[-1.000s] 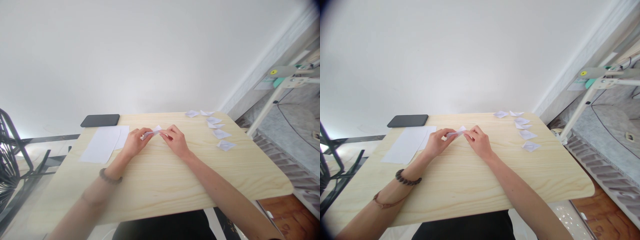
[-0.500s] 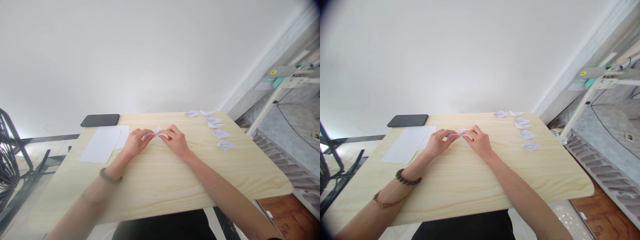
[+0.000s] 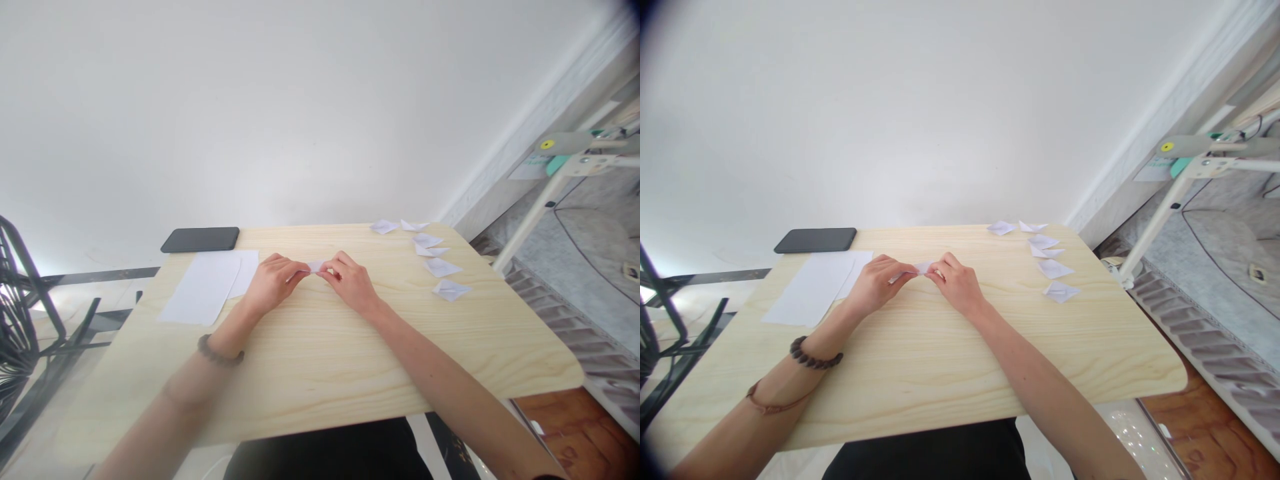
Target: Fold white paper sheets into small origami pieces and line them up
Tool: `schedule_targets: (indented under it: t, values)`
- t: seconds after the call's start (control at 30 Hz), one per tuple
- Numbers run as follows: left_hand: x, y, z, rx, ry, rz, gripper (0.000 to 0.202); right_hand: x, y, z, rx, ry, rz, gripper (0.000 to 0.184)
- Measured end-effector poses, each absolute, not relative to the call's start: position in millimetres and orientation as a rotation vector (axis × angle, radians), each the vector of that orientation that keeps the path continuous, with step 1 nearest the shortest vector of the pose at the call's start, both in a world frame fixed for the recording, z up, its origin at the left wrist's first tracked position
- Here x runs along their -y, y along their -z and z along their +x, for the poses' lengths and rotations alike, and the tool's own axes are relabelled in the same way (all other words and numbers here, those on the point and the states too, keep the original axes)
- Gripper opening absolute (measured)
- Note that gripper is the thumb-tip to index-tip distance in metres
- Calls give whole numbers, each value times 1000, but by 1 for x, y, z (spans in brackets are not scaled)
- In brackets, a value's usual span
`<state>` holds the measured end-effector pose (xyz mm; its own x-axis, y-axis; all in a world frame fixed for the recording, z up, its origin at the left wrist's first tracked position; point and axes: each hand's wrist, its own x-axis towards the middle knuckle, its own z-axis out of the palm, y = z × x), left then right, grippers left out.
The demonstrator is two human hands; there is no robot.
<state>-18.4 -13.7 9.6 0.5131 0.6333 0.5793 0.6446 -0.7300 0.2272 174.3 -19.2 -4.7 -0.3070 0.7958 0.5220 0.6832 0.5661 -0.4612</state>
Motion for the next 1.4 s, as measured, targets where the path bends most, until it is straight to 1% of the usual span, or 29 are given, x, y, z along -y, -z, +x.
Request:
schedule_targets:
  t: [0.37, 0.57, 0.7, 0.87, 1.03, 1.17, 1.4]
  values:
    - [12, -8, -20, 1149, 1051, -2726, 11, 19, 3, 174, 2046, -269, -1192, 18]
    - [12, -9, -20, 1321, 1030, -2809, 18, 17, 4, 176, 1936, -244, -1129, 15]
    - [11, -9, -20, 1347, 1064, -2762, 17, 16, 5, 177, 1904, -345, -1127, 15]
    - [9, -8, -22, 1335, 1008, -2745, 12, 16, 5, 177, 1850, -394, -1139, 17]
    - [8, -6, -22, 1347, 1069, -2661, 15, 18, 3, 176, 1827, -450, -1099, 19]
    - [8, -6, -22, 1358, 1028, -2710, 17, 17, 3, 176, 1827, -491, -1067, 19]
    - [9, -9, -22, 1349, 984, -2737, 16, 15, 8, 177, 1837, -651, -1140, 19]
